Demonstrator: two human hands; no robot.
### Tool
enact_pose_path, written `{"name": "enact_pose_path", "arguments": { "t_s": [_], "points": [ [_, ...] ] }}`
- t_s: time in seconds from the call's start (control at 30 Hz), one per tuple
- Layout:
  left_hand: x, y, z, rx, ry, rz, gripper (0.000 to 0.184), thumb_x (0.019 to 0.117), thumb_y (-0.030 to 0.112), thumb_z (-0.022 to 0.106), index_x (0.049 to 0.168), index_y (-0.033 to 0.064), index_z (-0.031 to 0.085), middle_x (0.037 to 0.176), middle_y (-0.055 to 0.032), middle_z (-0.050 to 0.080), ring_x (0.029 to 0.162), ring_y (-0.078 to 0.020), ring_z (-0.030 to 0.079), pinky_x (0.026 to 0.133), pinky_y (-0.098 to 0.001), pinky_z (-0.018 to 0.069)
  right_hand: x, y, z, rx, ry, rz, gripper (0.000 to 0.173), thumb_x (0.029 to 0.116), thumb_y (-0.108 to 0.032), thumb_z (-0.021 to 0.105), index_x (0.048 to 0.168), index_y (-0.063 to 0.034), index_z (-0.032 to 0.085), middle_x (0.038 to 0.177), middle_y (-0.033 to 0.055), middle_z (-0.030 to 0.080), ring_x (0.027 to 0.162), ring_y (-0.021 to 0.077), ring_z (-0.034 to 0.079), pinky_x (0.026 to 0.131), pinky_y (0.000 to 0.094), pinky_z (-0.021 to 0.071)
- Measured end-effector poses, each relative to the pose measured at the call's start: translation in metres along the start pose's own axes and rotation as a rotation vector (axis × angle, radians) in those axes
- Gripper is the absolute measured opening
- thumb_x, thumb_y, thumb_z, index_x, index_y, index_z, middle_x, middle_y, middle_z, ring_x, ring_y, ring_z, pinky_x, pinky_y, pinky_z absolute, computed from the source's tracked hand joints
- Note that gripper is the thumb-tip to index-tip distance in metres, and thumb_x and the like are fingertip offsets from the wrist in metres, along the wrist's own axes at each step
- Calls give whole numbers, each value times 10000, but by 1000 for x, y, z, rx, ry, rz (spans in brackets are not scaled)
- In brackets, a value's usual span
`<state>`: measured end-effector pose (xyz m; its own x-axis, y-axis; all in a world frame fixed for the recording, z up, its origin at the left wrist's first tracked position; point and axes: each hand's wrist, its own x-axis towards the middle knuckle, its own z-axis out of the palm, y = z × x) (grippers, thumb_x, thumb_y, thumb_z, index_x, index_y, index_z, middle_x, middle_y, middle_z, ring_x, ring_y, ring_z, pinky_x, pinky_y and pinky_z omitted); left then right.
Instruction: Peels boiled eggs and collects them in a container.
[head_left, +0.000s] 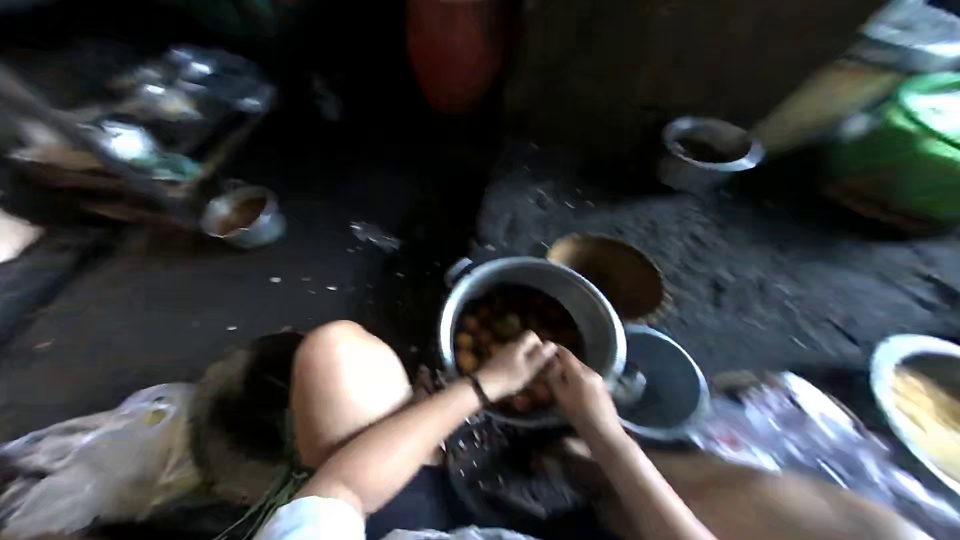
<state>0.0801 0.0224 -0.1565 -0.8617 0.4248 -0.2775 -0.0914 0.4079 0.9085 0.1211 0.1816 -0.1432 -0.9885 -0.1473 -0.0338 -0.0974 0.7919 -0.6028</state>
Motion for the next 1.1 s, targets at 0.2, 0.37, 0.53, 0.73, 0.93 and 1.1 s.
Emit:
{"name": "enact_pose_path", "arguments": {
  "t_s": [0.2, 0.37, 0.53, 0.73, 0.93, 1.1],
  "points": [
    [13, -11, 10, -123, 55, 21, 379, 1116, 290, 389, 1260, 11, 602, 1186, -138, 656, 1107, -203, 631, 999, -436, 502, 8, 20, -3, 229, 22, 39, 323, 1029, -72, 517, 1308, 36, 640, 981, 201, 726, 855, 300, 716, 825, 473, 590],
    [6, -14, 5, -167, 79, -3, 502, 1117, 400, 269, 1348, 85, 583, 1361, -100, 593, 1202, -176, 588, 1026, -442, 477, 13, 33, -2, 374, -8, 52, 300, 1031, -17, 507, 1298, 3, 643, 1069, 172, 718, 892, 230, 711, 825, 410, 597],
    [13, -23, 5, -152, 151, 75, 489, 1104, 293, 220, 1209, 45, 627, 1182, -90, 635, 1041, -140, 616, 923, -379, 513, 15, 32, 0, 422, -34, -28, 365, 1045, -160, 495, 1352, -16, 631, 1276, 154, 648, 1146, 209, 641, 987, 376, 532],
    [13, -24, 13, -131, 164, 80, 469, 1113, 369, 286, 1178, 56, 630, 1035, -47, 659, 948, -104, 627, 864, -352, 528, 17, 26, 3, 504, -39, -15, 312, 1043, -230, 606, 1292, -47, 645, 1125, 84, 723, 938, 107, 717, 856, 296, 608],
    [9, -19, -2, 114, 188, 138, 500, 1109, 420, 299, 1040, 93, 671, 819, -42, 659, 686, -143, 617, 618, -374, 523, 17, 20, 7, 411, -36, -41, 259, 1057, -173, 563, 1259, -30, 641, 1013, 100, 733, 826, 140, 725, 787, 337, 624],
    [5, -17, -1, 168, 183, 151, 501, 1102, 431, 306, 915, 104, 637, 663, -38, 538, 547, -160, 527, 505, -355, 454, 9, 19, 9, 247, -16, -107, 262, 1046, -135, 545, 1256, -13, 644, 989, 135, 726, 817, 213, 718, 770, 392, 608]
  ]
}}
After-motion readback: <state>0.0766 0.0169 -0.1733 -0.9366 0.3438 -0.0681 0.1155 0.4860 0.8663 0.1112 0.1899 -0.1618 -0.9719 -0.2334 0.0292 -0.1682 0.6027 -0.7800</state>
